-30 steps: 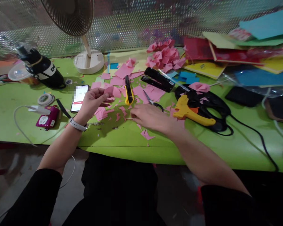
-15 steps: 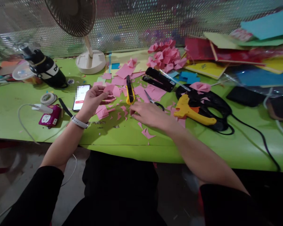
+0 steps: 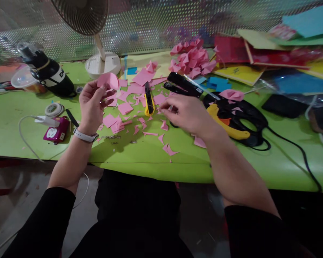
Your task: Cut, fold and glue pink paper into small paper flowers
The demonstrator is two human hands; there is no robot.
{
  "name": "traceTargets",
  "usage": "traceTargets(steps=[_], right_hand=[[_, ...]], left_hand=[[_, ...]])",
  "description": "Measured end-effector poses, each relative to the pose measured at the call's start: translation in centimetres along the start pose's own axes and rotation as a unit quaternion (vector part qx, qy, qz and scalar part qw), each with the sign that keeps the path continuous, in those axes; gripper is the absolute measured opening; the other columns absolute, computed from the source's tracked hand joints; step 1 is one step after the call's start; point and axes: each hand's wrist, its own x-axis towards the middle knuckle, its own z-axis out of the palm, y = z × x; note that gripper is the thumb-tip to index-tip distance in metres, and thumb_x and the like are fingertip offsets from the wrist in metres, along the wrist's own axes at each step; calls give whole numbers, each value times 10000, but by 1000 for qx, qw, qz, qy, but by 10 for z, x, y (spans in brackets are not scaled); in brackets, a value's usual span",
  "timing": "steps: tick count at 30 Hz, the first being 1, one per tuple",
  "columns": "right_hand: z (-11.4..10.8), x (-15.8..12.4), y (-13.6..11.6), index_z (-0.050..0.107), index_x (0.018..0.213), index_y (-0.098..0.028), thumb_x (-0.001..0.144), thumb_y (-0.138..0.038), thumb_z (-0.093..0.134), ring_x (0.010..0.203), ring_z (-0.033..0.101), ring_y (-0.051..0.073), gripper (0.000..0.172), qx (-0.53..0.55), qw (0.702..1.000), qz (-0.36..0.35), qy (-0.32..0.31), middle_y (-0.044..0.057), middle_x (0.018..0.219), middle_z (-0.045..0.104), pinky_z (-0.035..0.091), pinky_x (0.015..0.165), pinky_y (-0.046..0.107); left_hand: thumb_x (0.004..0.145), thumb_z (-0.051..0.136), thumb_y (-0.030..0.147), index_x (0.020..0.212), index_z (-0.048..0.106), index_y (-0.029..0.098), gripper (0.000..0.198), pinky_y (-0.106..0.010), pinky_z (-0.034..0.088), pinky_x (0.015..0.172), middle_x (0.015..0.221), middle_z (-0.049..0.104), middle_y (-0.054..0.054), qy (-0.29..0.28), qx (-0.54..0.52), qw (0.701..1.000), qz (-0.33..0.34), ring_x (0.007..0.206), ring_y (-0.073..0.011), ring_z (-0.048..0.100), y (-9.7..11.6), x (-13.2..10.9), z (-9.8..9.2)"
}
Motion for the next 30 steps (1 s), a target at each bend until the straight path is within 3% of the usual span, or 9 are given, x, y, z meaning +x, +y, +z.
traceTargets(steps=[5,9,12,15,18,21,24,30], right_hand=[[-21,1,12,739,881,-192,834,-338,633,647,562,155,186,16,990,63,124,45,770,699,434,645,311],[-34,3,15,738,827,-190,794,-303,653,613,553,147,145,-21,983,103,147,29,701,673,420,615,292],[-43,2,17,747,880,-199,797,-295,671,663,586,163,148,-62,983,150,91,47,776,716,415,639,297],[-49,3,23,740,957,-198,844,-324,648,719,620,188,192,-111,977,180,-20,74,880,750,406,649,312],[-46,4,33,729,976,-197,877,-337,616,790,654,219,205,-156,963,180,-124,82,942,762,409,661,325],[-38,7,39,723,899,-216,874,-368,621,807,666,238,184,-177,953,163,-187,71,900,762,419,667,333],[-30,10,42,711,855,-233,861,-419,633,780,672,244,202,-183,944,154,-226,57,853,757,423,659,335],[-28,10,42,703,882,-240,864,-415,627,846,694,271,192,-186,946,154,-217,67,911,772,443,679,342]], left_hand=[[878,731,366,1079,638,260,246,-197,595,650,978,767,-23,-13,-8,999,44,965,-181,768,-11,4,0],[860,740,358,985,620,236,211,-176,579,599,961,760,-25,-36,-9,996,84,881,-160,777,-17,5,1],[857,743,367,981,611,231,226,-169,580,594,919,756,-16,-40,8,996,80,855,-152,776,-16,4,2],[852,747,356,965,611,223,222,-180,590,587,871,748,-11,-48,18,996,68,824,-153,774,-17,3,4],[856,739,321,963,613,215,197,-195,603,589,864,744,-21,-71,23,996,48,805,-154,771,-23,-1,7],[865,718,278,970,615,201,166,-218,619,605,873,742,-35,-105,23,994,28,780,-148,764,-27,-5,10],[872,694,238,976,612,186,142,-233,628,620,864,738,-35,-121,22,992,13,761,-141,757,-28,-9,12],[868,679,215,954,597,185,123,-231,621,625,849,734,-30,-109,23,994,-9,779,-142,755,-26,-10,13]])
